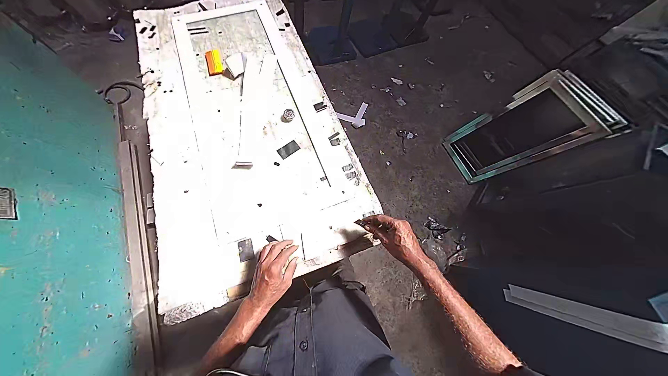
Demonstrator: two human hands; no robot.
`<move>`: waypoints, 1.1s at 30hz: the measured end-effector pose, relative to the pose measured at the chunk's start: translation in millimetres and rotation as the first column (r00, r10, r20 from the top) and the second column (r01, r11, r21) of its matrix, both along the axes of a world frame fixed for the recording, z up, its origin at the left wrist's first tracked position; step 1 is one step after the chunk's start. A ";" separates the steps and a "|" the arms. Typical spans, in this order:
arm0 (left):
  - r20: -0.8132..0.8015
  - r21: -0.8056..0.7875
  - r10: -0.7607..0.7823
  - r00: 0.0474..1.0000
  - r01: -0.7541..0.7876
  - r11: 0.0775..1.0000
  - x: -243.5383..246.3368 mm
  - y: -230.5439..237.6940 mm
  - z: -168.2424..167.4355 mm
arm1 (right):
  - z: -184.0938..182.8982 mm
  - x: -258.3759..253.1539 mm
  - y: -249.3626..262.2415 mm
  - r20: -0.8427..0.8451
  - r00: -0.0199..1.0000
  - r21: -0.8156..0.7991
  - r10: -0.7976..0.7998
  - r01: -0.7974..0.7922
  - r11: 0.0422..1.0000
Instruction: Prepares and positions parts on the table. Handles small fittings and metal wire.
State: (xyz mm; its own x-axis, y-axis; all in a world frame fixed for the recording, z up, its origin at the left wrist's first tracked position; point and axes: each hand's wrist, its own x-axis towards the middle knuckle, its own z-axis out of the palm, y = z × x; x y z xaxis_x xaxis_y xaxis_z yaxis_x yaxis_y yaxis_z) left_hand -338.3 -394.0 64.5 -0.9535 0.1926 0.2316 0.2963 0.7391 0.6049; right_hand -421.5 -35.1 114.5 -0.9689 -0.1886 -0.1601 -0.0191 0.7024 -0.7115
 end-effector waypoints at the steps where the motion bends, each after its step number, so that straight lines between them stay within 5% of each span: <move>1: 0.001 -0.007 0.006 1.000 -0.005 1.000 -13.8 16.4 -1.8 | -1.6 -19.9 9.8 -0.010 0.999 0.015 0.035 -0.035 0.999; 8: 0.030 -0.115 0.133 0.991 -0.129 0.985 -88.1 126.8 -34.4 | -24.6 -178.9 53.1 -0.012 0.931 0.053 0.365 -0.364 0.930; 14: 0.038 -0.112 0.335 0.942 -0.329 0.938 -107.4 175.3 -44.4 | -25.2 -270.1 17.9 -0.035 0.694 0.141 0.719 -0.709 0.691; 21: -0.029 -0.155 0.400 0.916 -0.399 0.904 -109.1 179.4 -57.0 | -27.2 -302.4 -37.8 0.074 0.432 0.226 0.899 -0.885 0.407; 33: -0.042 -0.196 0.418 0.908 -0.417 0.887 -113.5 177.8 -57.0 | -25.1 -294.3 -44.9 0.082 0.312 0.322 0.946 -0.907 0.271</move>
